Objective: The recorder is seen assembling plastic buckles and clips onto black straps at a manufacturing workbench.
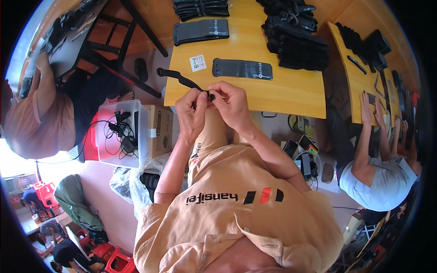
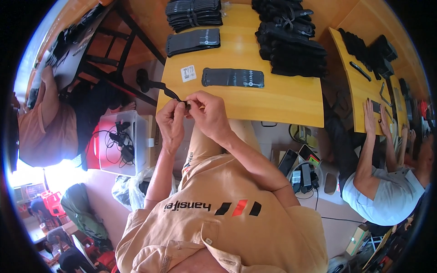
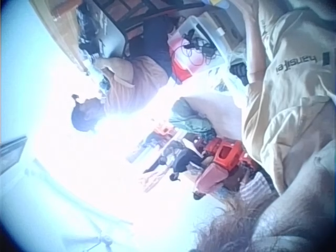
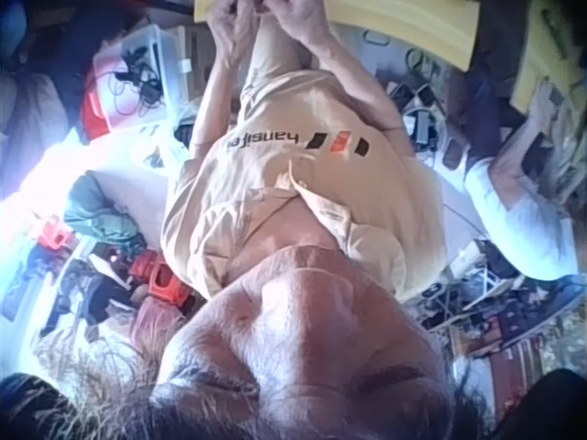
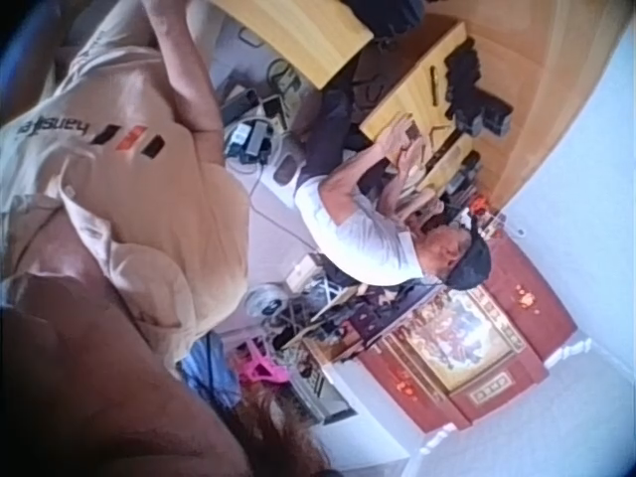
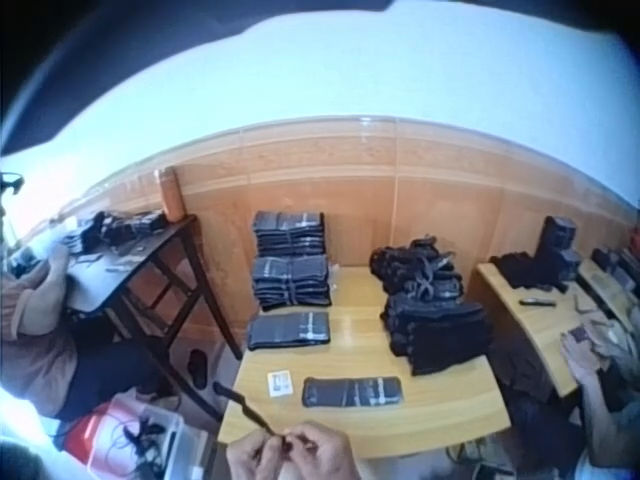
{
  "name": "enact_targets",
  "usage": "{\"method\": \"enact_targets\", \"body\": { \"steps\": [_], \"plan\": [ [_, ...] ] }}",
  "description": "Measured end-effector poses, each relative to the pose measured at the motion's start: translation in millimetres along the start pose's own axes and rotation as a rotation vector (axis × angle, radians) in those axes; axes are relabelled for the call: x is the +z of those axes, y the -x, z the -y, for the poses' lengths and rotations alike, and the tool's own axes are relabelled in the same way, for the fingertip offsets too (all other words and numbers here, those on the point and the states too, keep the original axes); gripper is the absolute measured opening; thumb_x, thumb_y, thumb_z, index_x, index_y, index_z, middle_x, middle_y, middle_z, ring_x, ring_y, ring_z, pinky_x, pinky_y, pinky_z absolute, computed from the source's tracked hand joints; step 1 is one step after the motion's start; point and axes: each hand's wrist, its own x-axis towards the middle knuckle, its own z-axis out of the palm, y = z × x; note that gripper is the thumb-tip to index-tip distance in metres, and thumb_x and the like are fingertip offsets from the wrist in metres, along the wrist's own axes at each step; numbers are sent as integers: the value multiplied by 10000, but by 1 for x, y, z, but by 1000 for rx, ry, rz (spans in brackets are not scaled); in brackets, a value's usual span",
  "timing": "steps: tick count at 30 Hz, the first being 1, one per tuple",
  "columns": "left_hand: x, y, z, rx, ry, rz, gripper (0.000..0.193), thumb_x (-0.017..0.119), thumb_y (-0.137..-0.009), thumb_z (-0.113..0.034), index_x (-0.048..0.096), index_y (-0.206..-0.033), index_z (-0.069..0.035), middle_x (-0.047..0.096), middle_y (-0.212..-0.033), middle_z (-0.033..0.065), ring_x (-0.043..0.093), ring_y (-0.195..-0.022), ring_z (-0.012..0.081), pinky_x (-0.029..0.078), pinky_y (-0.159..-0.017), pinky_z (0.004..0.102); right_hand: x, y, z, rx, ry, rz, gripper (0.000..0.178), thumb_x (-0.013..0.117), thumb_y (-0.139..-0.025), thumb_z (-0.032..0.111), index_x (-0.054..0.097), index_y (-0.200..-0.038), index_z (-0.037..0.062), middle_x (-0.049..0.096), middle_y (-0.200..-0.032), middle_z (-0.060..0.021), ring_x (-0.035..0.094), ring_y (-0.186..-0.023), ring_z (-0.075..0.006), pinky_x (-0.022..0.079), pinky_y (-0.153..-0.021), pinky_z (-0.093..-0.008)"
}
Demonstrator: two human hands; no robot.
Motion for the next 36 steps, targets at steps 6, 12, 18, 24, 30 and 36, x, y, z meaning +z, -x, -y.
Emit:
{"method": "enact_targets", "body": {
  "steps": [6, 12, 18, 24, 30, 36],
  "plan": [
    [1, 1, -9, -56, 83, 0, 239, 542, -856, -65, 479, -646, 29, 467, -555, 12, 404, -564, 51, 351, -490, 221, -1, -1, 17, 42, 18, 13, 65, 537, -824, -31, 582, -859, -62, 610, -738, -89, 636, -679, -158, 536, -598, -250],
    [-7, -3, -14, 12, -177, 124, 227, 545, -845, -63, 481, -648, 30, 408, -522, 63, 358, -499, 106, 311, -465, 271, -19, -10, 29, -351, 591, 153, 72, 569, -742, -38, 587, -811, -44, 587, -719, -128, 600, -591, -240, 489, -544, -282],
    [-11, -3, -16, 36, -187, 204, 203, 558, -827, -67, 489, -667, 36, 414, -531, 122, 355, -465, 163, 309, -456, 292, -27, -15, 40, -367, 647, 319, 42, 557, -720, -21, 561, -762, -21, 538, -669, -158, 542, -574, -316, 432, -527, -367],
    [-18, -4, -33, -35, -132, 273, 200, 546, -830, -69, 496, -668, 37, 449, -530, 78, 372, -489, 111, 322, -465, 267, -27, -16, 46, -246, 594, 467, 66, 520, -738, 44, 526, -710, -14, 522, -630, -202, 510, -592, -377, 411, -539, -402],
    [-21, -3, -44, -148, 73, 312, 225, 527, -833, -87, 498, -630, 7, 461, -536, 0, 388, -524, 47, 310, -465, 230, -24, -9, 49, -67, 318, 463, 104, 464, -729, 34, 491, -650, -27, 464, -534, -114, 469, -489, -198, 351, -465, -312],
    [-21, 6, -39, -359, 445, 285, 243, 529, -837, -135, 499, -613, -45, 444, -540, -35, 334, -500, 23, 240, -456, 194, -17, 2, 55, 268, -94, 418, 164, 409, -742, 30, 503, -610, 2, 452, -522, 0, 395, -438, -46, 330, -413, -210]
  ]
}}
